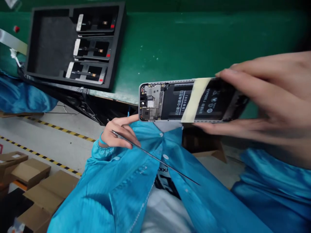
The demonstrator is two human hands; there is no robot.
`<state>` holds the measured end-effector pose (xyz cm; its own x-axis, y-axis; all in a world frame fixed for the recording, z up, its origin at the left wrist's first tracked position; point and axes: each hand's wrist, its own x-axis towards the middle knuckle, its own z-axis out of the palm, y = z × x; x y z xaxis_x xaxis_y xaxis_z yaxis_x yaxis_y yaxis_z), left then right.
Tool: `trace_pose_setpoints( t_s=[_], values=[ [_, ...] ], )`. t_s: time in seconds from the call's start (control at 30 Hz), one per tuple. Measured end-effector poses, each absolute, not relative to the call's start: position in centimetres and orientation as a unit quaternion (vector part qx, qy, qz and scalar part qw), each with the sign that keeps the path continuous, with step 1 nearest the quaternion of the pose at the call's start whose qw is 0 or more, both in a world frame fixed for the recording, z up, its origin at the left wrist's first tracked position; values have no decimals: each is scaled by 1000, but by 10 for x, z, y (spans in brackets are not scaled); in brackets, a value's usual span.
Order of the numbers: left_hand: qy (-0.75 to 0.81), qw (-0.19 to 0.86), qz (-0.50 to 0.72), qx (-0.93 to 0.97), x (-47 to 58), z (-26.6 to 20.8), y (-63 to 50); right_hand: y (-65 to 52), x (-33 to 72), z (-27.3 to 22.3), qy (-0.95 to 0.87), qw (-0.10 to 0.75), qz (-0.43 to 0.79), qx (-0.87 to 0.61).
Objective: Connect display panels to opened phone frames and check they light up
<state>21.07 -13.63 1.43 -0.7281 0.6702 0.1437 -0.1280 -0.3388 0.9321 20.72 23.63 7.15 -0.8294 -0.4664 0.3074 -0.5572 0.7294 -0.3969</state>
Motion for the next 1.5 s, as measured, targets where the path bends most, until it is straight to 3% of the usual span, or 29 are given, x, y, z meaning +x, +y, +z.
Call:
trace_pose_setpoints(
  t_s=[0.27, 0.63, 0.97, 1.37, 1.5],
  values=[
    [469, 197, 781, 360, 219, 24, -130, 230, 227, 82, -920, 37, 292, 258],
    [511, 230, 739, 374, 221, 23, -137, 230, 234, 83, -898, -22, 367, 241],
    [450, 179, 779, 398, 217, 35, -122, 238, 226, 72, -864, -133, 431, 222],
    [535, 292, 735, 297, 221, 27, -137, 232, 226, 68, -830, -186, 499, 167],
    [511, 252, 754, 327, 222, 24, -135, 230, 226, 70, -830, -189, 497, 170]
  ],
)
